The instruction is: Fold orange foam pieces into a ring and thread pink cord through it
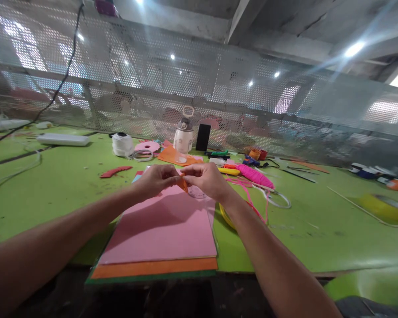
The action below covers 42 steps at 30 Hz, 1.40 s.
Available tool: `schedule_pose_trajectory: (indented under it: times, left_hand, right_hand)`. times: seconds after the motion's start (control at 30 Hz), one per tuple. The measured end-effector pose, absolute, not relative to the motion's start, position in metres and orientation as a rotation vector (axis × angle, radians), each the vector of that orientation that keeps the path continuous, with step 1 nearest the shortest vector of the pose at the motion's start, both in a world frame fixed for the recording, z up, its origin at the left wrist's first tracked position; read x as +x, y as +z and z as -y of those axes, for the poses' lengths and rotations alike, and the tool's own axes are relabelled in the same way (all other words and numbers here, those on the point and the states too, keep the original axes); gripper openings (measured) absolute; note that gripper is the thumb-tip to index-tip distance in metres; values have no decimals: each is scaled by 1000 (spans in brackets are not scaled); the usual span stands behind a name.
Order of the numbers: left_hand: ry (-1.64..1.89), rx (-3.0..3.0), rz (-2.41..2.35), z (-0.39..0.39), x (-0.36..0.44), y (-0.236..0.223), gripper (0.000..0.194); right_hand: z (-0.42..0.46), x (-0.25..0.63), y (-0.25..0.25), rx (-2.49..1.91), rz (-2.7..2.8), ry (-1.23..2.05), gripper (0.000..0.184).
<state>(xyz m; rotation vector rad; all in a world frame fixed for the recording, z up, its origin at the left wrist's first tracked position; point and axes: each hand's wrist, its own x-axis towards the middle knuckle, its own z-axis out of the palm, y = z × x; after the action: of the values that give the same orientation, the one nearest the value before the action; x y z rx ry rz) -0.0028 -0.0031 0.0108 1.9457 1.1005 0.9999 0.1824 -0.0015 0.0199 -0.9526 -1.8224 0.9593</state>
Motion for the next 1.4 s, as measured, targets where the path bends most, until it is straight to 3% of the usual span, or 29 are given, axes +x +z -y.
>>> schedule_pose_trajectory:
  times: [0.13, 0.53, 0.77, 1.13, 1.4]
  left_hand:
    - [1045, 2083, -1107, 1, -2, 11, 21]
    - [1008, 2034, -1084, 5, -3, 11, 22]
    - [957, 1845, -1127, 7, -1, 15, 12]
    - [937, 1695, -1026, -10, -10, 8, 13]
    - [957, 1703, -878, -22, -13, 2, 10]
  right_hand:
    - [0, 182, 19, -980, 1760, 993, 40]
    - [-1, 180, 16, -964, 1888, 882, 34]
    - [1, 174, 11, -968, 1881, 798, 39]
    - [1, 170, 10, -1027, 1835, 1240, 47]
    - [3, 165, 2, -975, 1840, 1061, 40]
